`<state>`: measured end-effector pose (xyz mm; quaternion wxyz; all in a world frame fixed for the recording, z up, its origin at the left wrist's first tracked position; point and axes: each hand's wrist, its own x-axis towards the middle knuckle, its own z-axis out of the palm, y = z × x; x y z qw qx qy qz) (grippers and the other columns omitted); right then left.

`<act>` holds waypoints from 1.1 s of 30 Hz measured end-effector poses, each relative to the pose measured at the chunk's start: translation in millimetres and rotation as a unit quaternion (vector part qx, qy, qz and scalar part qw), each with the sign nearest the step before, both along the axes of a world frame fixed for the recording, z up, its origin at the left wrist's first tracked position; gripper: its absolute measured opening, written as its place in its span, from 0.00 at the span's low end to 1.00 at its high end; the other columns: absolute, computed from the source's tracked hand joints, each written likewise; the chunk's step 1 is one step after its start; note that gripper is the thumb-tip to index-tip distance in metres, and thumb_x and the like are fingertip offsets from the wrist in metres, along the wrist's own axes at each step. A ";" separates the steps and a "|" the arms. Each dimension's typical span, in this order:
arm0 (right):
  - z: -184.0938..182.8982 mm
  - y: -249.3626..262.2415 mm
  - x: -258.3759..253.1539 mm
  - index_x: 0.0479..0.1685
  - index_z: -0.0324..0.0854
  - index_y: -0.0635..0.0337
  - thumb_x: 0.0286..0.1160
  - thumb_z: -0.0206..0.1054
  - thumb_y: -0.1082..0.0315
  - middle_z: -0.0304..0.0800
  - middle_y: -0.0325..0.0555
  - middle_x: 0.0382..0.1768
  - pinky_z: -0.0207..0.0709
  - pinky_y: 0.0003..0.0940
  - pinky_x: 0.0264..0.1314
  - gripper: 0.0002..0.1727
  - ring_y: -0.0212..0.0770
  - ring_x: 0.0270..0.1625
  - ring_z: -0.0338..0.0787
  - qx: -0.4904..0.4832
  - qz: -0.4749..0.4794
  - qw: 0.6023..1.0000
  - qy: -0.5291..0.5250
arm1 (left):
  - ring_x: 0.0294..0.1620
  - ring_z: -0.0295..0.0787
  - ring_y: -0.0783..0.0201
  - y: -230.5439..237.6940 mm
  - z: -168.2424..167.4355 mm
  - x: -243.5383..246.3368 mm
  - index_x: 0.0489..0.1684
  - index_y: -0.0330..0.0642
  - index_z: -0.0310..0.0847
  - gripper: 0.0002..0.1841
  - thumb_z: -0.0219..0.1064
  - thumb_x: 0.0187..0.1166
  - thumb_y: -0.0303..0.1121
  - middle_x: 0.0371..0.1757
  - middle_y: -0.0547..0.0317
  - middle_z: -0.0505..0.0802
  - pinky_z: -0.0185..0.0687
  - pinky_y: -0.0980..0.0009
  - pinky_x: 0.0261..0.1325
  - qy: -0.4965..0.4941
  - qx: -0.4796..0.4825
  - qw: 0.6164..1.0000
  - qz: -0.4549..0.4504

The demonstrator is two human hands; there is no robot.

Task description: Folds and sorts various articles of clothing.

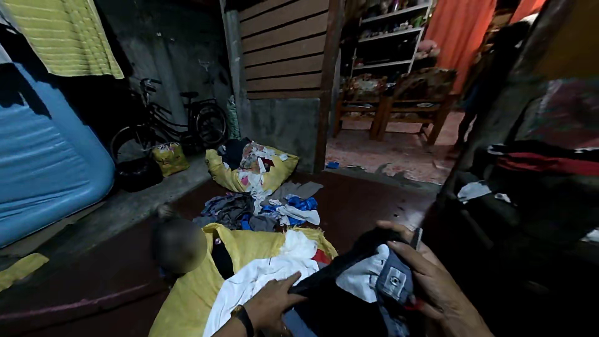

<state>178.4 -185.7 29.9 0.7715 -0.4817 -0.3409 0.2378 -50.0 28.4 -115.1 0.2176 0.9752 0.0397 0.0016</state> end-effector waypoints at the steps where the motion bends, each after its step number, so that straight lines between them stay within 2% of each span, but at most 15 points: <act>1: -0.9 -1.2 2.8 0.68 0.82 0.49 0.77 0.58 0.69 0.93 0.44 0.44 0.89 0.30 0.31 0.21 0.33 0.34 0.92 0.002 0.007 1.000 0.004 | 0.79 0.76 0.41 -2.2 -12.0 -0.9 0.78 0.65 0.79 0.45 0.91 0.49 0.40 0.91 0.50 0.66 0.78 0.38 0.73 0.009 -0.021 1.000 0.002; 3: -0.8 -1.1 7.3 0.66 0.83 0.50 0.76 0.59 0.69 0.93 0.47 0.39 0.88 0.30 0.25 0.20 0.34 0.27 0.91 0.017 0.022 0.999 0.036 | 0.66 0.86 0.44 -2.0 -27.1 -0.1 0.74 0.62 0.81 0.36 0.85 0.58 0.35 0.75 0.48 0.82 0.87 0.40 0.61 0.025 -0.047 0.998 0.020; 6: -0.9 -5.8 18.8 0.66 0.83 0.48 0.74 0.60 0.65 0.85 0.42 0.25 0.74 0.21 0.11 0.21 0.26 0.13 0.77 0.035 0.042 0.995 0.078 | 0.62 0.88 0.47 16.9 -12.4 4.4 0.59 0.48 0.90 0.22 0.78 0.63 0.26 0.59 0.46 0.91 0.84 0.44 0.67 -0.018 -0.109 0.991 0.075; 8: -0.1 -13.1 30.2 0.69 0.81 0.46 0.70 0.57 0.67 0.84 0.38 0.28 0.68 0.18 0.09 0.25 0.23 0.10 0.70 0.048 0.027 0.995 0.087 | 0.60 0.88 0.54 40.1 16.9 2.7 0.54 0.47 0.93 0.19 0.77 0.63 0.25 0.56 0.50 0.92 0.83 0.52 0.68 -0.107 -0.144 0.975 0.127; 10: -0.3 -21.9 42.4 0.74 0.76 0.42 0.70 0.55 0.70 0.84 0.36 0.31 0.69 0.18 0.12 0.29 0.23 0.12 0.71 0.056 0.019 0.996 0.070 | 0.57 0.89 0.61 61.6 55.0 -2.5 0.49 0.47 0.94 0.16 0.77 0.63 0.24 0.53 0.55 0.93 0.85 0.58 0.66 -0.207 -0.150 0.949 0.183; 12: -1.3 -23.5 44.1 0.74 0.75 0.40 0.70 0.56 0.71 0.80 0.34 0.23 0.68 0.18 0.10 0.29 0.23 0.12 0.71 0.042 -0.003 0.997 0.069 | 0.54 0.90 0.65 70.8 93.9 -12.3 0.46 0.48 0.95 0.13 0.77 0.63 0.26 0.49 0.60 0.94 0.87 0.61 0.62 -0.276 -0.142 0.924 0.224; 14: -2.8 -14.2 38.9 0.76 0.76 0.44 0.66 0.63 0.73 0.81 0.36 0.26 0.64 0.20 0.10 0.32 0.25 0.12 0.69 0.011 -0.084 0.996 0.039 | 0.54 0.90 0.67 68.1 125.3 -25.0 0.49 0.50 0.94 0.16 0.80 0.61 0.29 0.51 0.64 0.94 0.89 0.61 0.61 -0.296 -0.118 0.912 0.258; 18: 5.7 -0.6 22.1 0.66 0.83 0.54 0.65 0.73 0.74 0.93 0.36 0.41 0.83 0.25 0.32 0.25 0.26 0.33 0.87 -0.083 -0.214 0.963 -0.139 | 0.57 0.88 0.59 50.5 168.7 -54.4 0.62 0.45 0.88 0.34 0.83 0.46 0.17 0.59 0.55 0.90 0.89 0.54 0.56 -0.303 -0.092 0.912 0.260; 21: 8.8 -2.4 11.9 0.61 0.82 0.60 0.73 0.69 0.76 0.90 0.44 0.46 0.84 0.37 0.40 0.17 0.34 0.38 0.86 -0.114 -0.246 0.929 -0.253 | 0.59 0.85 0.50 45.9 184.5 -72.0 0.72 0.44 0.83 0.39 0.82 0.50 0.15 0.65 0.46 0.85 0.87 0.49 0.55 -0.293 -0.014 0.922 0.251; 23: 11.7 -3.1 5.9 0.59 0.84 0.61 0.72 0.66 0.75 0.90 0.43 0.52 0.84 0.29 0.46 0.16 0.30 0.44 0.88 -0.085 -0.252 0.914 -0.306 | 0.54 0.87 0.49 43.5 190.4 -80.1 0.65 0.40 0.87 0.31 0.82 0.55 0.17 0.58 0.44 0.87 0.88 0.49 0.54 -0.298 0.069 0.917 0.254; 25: 15.1 -7.6 1.9 0.60 0.86 0.57 0.74 0.65 0.71 0.87 0.45 0.58 0.84 0.32 0.47 0.16 0.33 0.47 0.87 -0.090 -0.245 0.915 -0.308 | 0.45 0.89 0.55 41.4 196.6 -86.4 0.50 0.41 0.92 0.18 0.83 0.59 0.22 0.47 0.50 0.90 0.88 0.53 0.49 -0.295 0.104 0.914 0.259; 27: 16.5 -13.1 6.2 0.60 0.87 0.50 0.73 0.64 0.70 0.90 0.39 0.52 0.80 0.29 0.33 0.17 0.30 0.34 0.84 -0.104 -0.231 0.923 -0.288 | 0.41 0.90 0.61 38.3 206.7 -93.3 0.39 0.45 0.92 0.13 0.85 0.58 0.24 0.41 0.58 0.92 0.90 0.57 0.44 -0.285 0.071 0.919 0.262; 30: 17.4 -23.9 15.1 0.62 0.84 0.43 0.77 0.60 0.68 0.85 0.33 0.28 0.68 0.23 0.11 0.17 0.27 0.14 0.73 -0.091 -0.164 0.955 -0.231 | 0.32 0.90 0.65 26.2 231.0 -110.0 0.33 0.48 0.89 0.16 0.87 0.51 0.21 0.36 0.64 0.94 0.90 0.64 0.31 -0.302 -0.071 0.918 0.246; 31: 17.9 -27.4 17.5 0.63 0.82 0.40 0.80 0.60 0.65 0.84 0.31 0.26 0.67 0.22 0.09 0.16 0.25 0.12 0.72 -0.087 -0.143 0.963 -0.213 | 0.34 0.90 0.66 23.0 237.0 -115.7 0.36 0.49 0.89 0.18 0.85 0.50 0.20 0.39 0.64 0.94 0.89 0.67 0.32 -0.324 -0.125 0.909 0.231; 33: 21.5 -29.4 18.9 0.64 0.81 0.37 0.82 0.63 0.57 0.85 0.31 0.27 0.69 0.23 0.11 0.15 0.26 0.14 0.73 -0.107 -0.149 0.965 -0.188 | 0.39 0.89 0.67 21.3 237.9 -119.6 0.51 0.51 0.86 0.20 0.79 0.60 0.24 0.46 0.62 0.92 0.88 0.71 0.36 -0.374 -0.220 0.875 0.213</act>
